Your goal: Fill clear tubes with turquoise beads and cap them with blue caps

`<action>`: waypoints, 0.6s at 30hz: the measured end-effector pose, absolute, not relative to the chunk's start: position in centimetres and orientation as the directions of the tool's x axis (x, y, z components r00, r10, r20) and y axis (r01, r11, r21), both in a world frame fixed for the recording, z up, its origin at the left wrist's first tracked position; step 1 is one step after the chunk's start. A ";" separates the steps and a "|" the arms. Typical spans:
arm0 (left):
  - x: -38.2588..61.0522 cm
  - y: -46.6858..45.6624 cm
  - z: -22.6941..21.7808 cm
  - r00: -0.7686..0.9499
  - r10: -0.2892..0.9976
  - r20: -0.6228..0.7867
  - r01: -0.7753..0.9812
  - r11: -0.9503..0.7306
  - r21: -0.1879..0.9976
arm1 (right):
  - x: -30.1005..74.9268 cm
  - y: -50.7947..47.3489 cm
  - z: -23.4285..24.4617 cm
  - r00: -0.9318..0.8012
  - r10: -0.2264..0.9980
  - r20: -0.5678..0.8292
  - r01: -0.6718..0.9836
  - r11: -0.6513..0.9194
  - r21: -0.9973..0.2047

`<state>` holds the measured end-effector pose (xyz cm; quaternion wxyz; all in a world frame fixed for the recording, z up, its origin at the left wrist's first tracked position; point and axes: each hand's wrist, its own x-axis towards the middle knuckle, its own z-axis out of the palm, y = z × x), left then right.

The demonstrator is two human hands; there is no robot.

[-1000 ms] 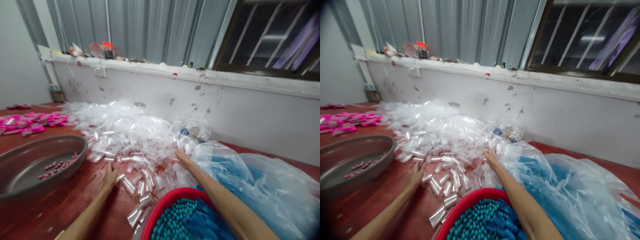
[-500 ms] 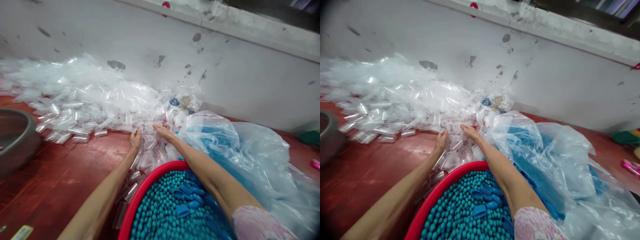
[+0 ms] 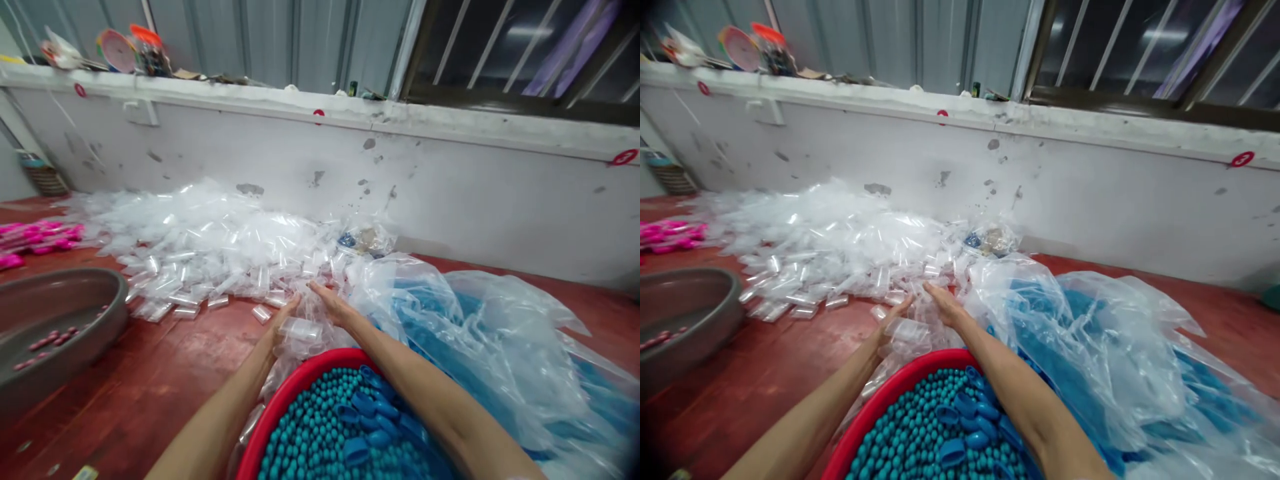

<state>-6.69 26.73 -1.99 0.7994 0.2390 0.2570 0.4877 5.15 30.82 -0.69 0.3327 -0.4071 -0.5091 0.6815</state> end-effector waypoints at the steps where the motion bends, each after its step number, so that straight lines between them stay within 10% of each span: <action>1: -6.6 26.4 -1.2 0.379 0.909 -0.171 -0.640 0.391 0.661 | 5.1 30.7 0.1 -0.437 0.883 -0.173 -0.052 -0.216 -0.975; 18: -3.4 17.9 3.8 0.009 1.000 0.001 -0.280 0.001 0.960 | 9.4 24.4 5.3 -0.306 0.937 0.169 0.213 0.240 -0.947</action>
